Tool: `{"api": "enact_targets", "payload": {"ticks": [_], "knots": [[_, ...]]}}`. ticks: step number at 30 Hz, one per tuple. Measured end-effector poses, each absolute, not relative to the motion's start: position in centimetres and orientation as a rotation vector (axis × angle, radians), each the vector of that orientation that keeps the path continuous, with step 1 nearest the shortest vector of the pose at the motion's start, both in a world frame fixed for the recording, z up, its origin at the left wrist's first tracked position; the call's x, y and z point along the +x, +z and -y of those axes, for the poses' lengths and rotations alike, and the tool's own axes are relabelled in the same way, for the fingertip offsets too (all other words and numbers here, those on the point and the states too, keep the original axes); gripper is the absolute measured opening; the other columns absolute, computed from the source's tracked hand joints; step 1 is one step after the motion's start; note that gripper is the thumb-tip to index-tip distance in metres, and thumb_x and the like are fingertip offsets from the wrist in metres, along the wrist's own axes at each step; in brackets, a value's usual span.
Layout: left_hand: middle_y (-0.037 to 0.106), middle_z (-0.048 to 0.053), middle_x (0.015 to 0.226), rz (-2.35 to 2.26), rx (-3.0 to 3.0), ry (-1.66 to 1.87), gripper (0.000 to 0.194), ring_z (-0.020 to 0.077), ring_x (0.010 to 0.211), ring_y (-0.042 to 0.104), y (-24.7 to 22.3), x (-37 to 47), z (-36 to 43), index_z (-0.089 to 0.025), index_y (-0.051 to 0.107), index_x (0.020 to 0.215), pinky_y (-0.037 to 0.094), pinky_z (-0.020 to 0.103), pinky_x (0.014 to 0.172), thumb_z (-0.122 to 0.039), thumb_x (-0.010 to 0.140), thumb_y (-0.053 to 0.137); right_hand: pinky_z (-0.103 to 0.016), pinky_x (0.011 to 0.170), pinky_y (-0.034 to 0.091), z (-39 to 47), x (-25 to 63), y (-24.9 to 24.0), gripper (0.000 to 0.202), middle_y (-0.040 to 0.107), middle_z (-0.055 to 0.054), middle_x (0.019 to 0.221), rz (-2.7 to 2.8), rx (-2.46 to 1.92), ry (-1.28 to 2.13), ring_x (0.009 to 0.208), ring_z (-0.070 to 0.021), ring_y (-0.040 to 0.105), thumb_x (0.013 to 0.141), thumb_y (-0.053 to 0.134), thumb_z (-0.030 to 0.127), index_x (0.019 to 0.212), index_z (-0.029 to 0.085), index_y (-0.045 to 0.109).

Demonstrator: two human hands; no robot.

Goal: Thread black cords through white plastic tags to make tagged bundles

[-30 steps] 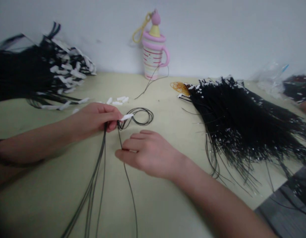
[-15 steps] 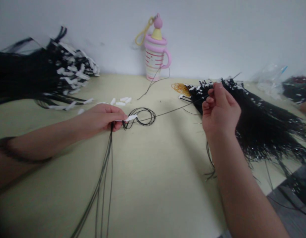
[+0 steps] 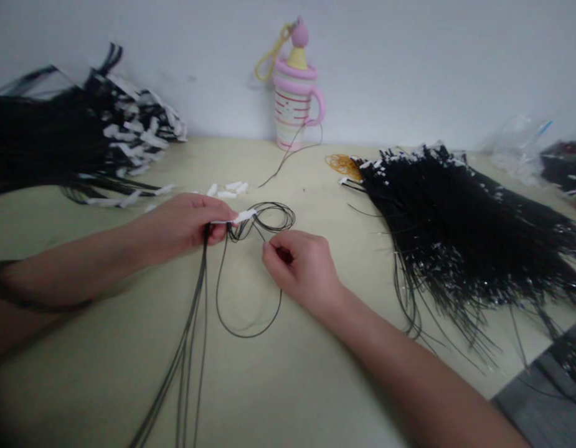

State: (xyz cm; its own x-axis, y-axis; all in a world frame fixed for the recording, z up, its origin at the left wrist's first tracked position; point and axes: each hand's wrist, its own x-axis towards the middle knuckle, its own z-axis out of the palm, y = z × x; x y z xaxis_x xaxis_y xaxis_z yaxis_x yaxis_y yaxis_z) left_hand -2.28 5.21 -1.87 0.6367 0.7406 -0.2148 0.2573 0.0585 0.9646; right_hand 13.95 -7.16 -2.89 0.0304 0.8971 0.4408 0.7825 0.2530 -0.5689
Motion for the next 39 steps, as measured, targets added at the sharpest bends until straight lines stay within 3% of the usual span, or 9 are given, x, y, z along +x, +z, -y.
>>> {"api": "enact_targets", "payload": {"ticks": [39], "knots": [[0.05, -0.002, 0.05, -0.842, 1.545, 0.445, 0.023, 0.0071, 0.046, 0.043, -1.78, -2.32, -5.29, -0.016, 0.055, 0.053, 0.032, 0.02, 0.045, -0.025, 0.073, 0.057, -0.019, 0.05, 0.03, 7.05, 13.84, -3.09, 0.02, 0.044, 0.003, 0.053, 1.663, -1.579, 0.293, 0.05, -0.006, 0.039, 0.081, 0.049, 0.022, 0.063, 0.014, 0.055]]}}
